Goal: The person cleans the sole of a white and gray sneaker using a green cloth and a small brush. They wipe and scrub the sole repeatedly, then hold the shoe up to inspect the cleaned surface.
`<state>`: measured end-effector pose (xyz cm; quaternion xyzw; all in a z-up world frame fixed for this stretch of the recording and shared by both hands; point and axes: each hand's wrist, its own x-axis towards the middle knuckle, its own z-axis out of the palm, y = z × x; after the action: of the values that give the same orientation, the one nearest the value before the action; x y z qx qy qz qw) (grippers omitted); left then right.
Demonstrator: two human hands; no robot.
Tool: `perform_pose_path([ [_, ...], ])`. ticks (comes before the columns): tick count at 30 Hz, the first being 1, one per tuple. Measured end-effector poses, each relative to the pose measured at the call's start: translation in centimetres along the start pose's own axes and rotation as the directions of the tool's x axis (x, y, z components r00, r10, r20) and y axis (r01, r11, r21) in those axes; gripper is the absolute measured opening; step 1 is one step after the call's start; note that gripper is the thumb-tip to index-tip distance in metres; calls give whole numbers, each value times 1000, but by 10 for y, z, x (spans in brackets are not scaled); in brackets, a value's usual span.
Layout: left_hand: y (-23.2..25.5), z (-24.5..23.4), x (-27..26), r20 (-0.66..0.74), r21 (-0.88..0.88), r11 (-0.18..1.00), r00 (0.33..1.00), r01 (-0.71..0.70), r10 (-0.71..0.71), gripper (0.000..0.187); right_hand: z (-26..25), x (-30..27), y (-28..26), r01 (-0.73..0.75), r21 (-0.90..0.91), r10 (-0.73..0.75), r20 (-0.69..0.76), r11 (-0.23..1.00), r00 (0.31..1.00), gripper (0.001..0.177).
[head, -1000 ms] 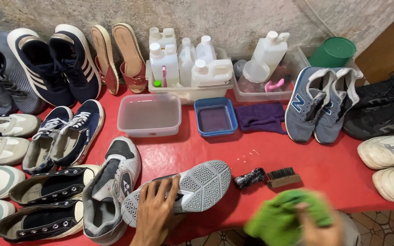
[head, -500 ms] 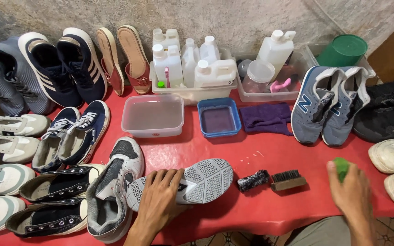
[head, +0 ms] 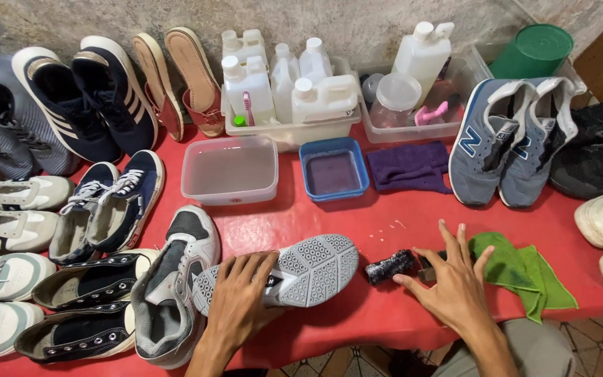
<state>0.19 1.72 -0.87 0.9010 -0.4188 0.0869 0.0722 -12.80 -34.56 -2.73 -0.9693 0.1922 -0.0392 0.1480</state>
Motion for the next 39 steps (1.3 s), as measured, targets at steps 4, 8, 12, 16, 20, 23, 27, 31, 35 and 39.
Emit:
perform_pose_path([
  [4, 9, -17, -11, -149, -192, 981, 987, 33, -62, 113, 4, 2, -5, -15, -44, 15, -2, 999, 1000, 61],
  [8, 33, -56, -13, -422, -238, 971, 899, 13, -115, 84, 8, 3, -6, -79, -93, 84, 46, 993, 995, 72],
  [12, 45, -76, -17, -484, -268, 962, 855, 60, -188, 81, 4, 5, -10, -111, -78, 120, 120, 991, 985, 71],
  [16, 51, -93, -13, -585, -237, 969, 787, 67, -198, 70, 4, 8, -6, -103, -90, 114, 128, 991, 985, 77],
  [20, 51, -99, -18, -606, -207, 977, 779, 42, -162, 72, 21, 12, 12, -76, -92, 90, 158, 993, 983, 72],
  [23, 55, -99, -16, -639, -214, 973, 740, 91, -209, 72, 27, 13, 19, -81, -59, 89, 146, 995, 985, 64],
  [27, 55, -101, -18, -638, -216, 973, 744, 78, -201, 66, 32, 16, 25, -67, -71, 76, 135, 995, 988, 63],
  [31, 55, -103, -19, -637, -231, 970, 743, 70, -205, 68, 30, 19, 28, -44, -40, 50, 178, 998, 983, 67],
  [35, 55, -105, -22, -632, -227, 971, 748, 71, -202, 66, 20, 21, 19, -70, 25, 64, 205, 997, 977, 54],
  [39, 56, -103, -26, -627, -214, 973, 751, 90, -207, 68, 19, 22, 19, -95, 52, 82, 211, 994, 974, 50],
])
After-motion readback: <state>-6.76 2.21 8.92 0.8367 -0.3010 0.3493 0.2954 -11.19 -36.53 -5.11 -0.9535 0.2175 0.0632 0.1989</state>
